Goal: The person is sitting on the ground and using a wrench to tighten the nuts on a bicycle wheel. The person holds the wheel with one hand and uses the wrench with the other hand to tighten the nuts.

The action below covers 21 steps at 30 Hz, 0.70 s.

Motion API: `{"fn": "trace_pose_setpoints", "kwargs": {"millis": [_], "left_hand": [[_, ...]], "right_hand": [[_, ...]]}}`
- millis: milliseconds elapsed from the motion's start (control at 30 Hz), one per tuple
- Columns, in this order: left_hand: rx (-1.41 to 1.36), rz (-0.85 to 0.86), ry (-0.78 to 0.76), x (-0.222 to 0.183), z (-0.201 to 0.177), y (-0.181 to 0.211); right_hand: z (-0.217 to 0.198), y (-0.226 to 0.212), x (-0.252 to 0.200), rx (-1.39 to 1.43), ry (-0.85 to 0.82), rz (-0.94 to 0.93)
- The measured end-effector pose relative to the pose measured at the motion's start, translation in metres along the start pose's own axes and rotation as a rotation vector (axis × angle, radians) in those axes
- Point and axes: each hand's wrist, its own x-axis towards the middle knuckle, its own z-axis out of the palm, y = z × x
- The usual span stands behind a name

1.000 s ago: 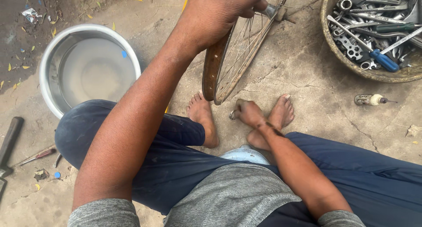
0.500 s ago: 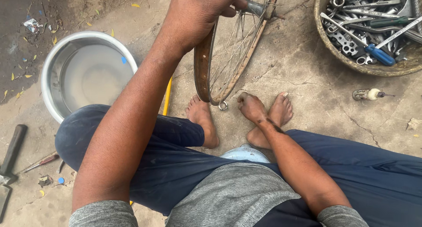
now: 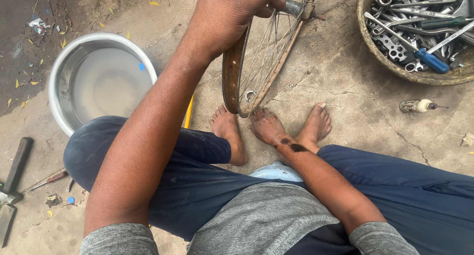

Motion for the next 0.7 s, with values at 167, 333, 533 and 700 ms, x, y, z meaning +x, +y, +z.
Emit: {"fn": "trace_pose_setpoints", "kwargs": {"millis": [167,333,533,700], "left_hand": [[0.018,0.073,-0.056,0.011,0.0,0.004],[-0.031,-0.026,-0.053,0.002,-0.007,0.017],[-0.143,-0.009,-0.095,0.006,-0.009,0.023],[-0.261,-0.16,-0.09,0.016,-0.002,0.038]], "right_hand": [[-0.004,0.003,0.027,-0.101,-0.087,0.006],[0.023,0.005,0.04,-0.131,0.058,0.004],[0.055,0.03,0.044,0.033,0.203,0.017],[0.052,0.048,0.045,0.298,0.304,0.139]]}}
